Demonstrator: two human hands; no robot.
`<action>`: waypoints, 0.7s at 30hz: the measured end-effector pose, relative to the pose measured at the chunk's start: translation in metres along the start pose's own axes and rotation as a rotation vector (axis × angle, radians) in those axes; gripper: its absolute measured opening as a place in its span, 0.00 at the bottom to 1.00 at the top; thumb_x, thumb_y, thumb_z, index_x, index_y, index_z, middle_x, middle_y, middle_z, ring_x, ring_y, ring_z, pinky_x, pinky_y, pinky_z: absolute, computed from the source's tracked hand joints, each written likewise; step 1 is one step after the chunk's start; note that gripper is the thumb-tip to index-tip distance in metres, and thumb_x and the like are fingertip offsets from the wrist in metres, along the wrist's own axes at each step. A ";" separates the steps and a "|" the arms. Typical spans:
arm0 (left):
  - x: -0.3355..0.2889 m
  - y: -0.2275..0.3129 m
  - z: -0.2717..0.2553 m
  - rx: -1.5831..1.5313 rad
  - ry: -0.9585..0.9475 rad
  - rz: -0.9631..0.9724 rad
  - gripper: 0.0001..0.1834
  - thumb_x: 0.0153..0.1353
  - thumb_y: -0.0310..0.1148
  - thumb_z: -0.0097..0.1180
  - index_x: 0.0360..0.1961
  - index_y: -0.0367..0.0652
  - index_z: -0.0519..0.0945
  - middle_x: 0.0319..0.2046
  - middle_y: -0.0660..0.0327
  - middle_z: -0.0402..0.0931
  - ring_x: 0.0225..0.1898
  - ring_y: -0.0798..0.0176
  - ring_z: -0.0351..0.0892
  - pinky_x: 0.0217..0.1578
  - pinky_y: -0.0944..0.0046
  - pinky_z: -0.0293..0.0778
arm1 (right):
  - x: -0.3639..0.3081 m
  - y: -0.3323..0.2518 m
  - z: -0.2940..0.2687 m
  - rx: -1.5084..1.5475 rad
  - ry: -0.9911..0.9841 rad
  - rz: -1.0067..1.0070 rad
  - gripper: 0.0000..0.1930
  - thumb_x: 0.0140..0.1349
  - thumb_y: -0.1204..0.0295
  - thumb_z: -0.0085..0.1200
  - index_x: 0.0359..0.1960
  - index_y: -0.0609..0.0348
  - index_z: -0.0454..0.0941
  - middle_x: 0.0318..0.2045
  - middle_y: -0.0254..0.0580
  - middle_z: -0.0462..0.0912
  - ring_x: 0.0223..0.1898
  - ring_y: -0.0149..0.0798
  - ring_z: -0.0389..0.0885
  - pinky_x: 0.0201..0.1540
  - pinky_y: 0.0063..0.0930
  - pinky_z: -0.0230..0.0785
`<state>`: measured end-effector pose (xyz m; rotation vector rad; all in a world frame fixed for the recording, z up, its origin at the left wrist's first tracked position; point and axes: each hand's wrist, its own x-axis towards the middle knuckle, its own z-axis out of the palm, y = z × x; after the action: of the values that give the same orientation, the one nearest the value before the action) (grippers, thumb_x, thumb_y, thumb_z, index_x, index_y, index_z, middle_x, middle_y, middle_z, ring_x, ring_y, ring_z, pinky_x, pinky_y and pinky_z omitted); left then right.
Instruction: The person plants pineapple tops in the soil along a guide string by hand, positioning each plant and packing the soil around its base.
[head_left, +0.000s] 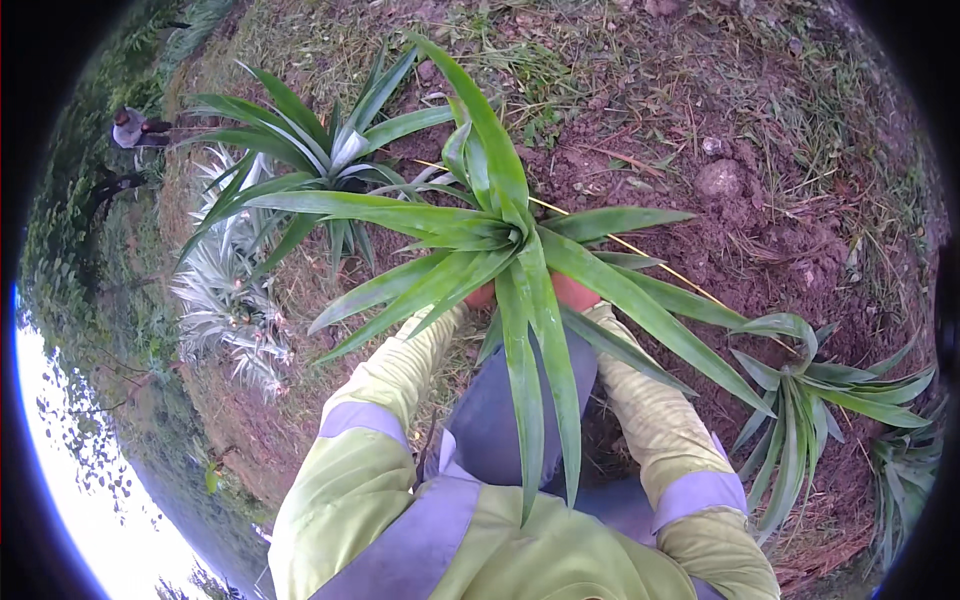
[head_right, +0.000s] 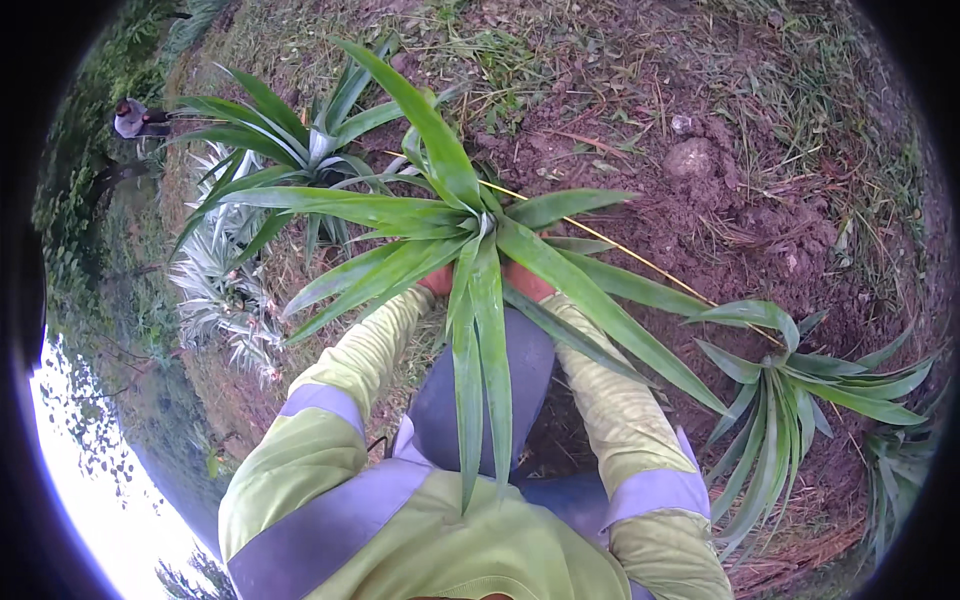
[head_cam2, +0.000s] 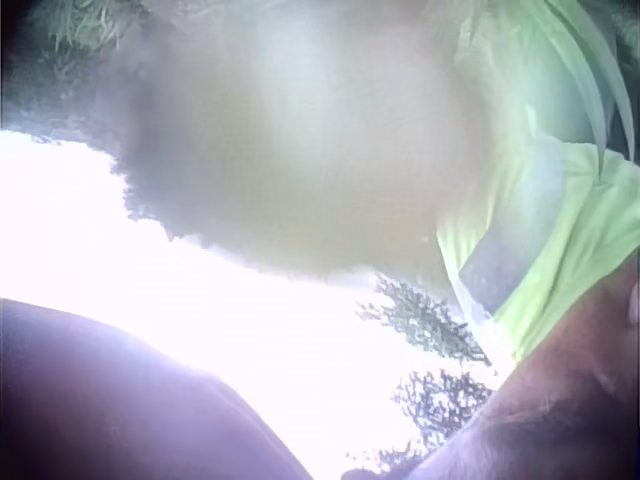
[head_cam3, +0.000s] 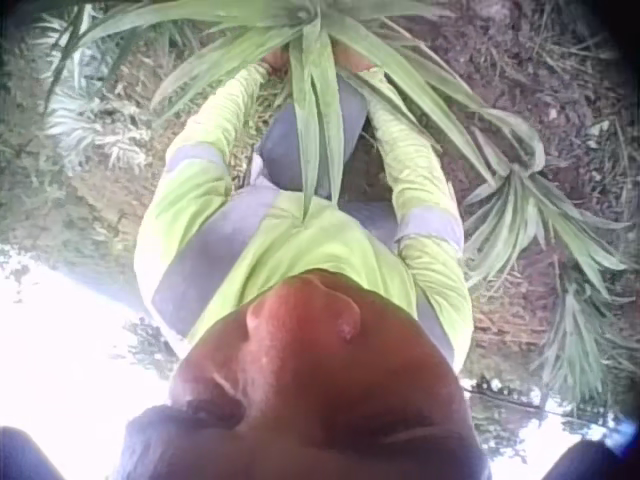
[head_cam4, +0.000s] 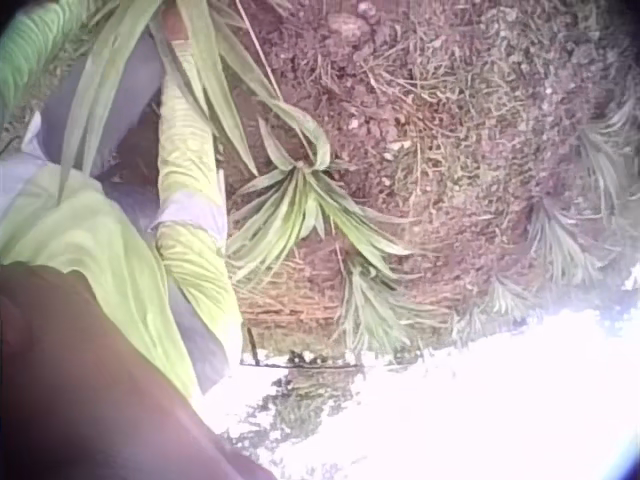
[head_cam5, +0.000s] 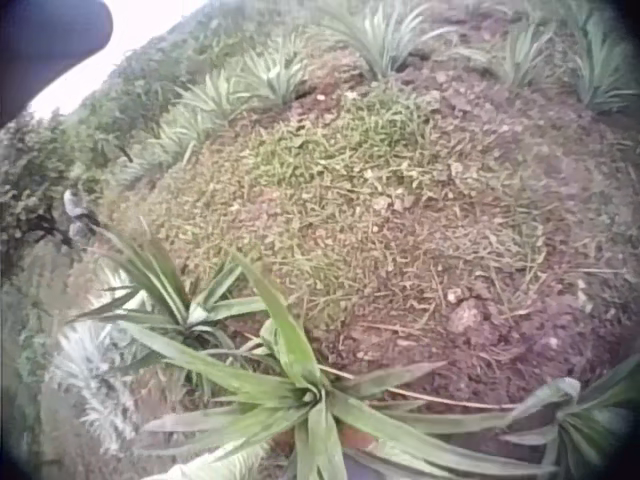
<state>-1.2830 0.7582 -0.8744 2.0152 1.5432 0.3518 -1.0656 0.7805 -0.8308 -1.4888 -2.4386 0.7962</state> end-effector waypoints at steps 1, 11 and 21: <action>-0.014 -0.022 -0.018 0.016 0.026 -0.041 0.32 0.66 0.43 0.54 0.68 0.42 0.65 0.67 0.48 0.63 0.67 0.46 0.62 0.68 0.52 0.54 | -0.007 -0.012 -0.005 0.051 0.037 0.004 0.25 0.60 0.59 0.52 0.57 0.56 0.73 0.54 0.56 0.75 0.54 0.59 0.72 0.58 0.53 0.63; 0.047 -0.096 -0.046 0.186 0.227 -0.179 0.33 0.65 0.46 0.54 0.68 0.43 0.65 0.68 0.48 0.63 0.68 0.45 0.60 0.68 0.51 0.53 | -0.011 -0.035 -0.007 -0.114 0.262 0.021 0.25 0.62 0.58 0.51 0.60 0.52 0.72 0.52 0.55 0.76 0.53 0.57 0.74 0.56 0.50 0.66; 0.017 -0.016 -0.027 0.098 0.121 -0.040 0.34 0.64 0.49 0.54 0.68 0.44 0.66 0.68 0.49 0.62 0.69 0.44 0.59 0.69 0.51 0.51 | -0.001 -0.049 -0.011 0.221 -0.091 0.217 0.32 0.58 0.55 0.55 0.64 0.53 0.68 0.60 0.58 0.70 0.60 0.57 0.70 0.62 0.50 0.63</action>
<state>-1.3049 0.7845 -0.8642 2.0676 1.7019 0.3954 -1.0990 0.7661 -0.7958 -1.6806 -2.1853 1.1582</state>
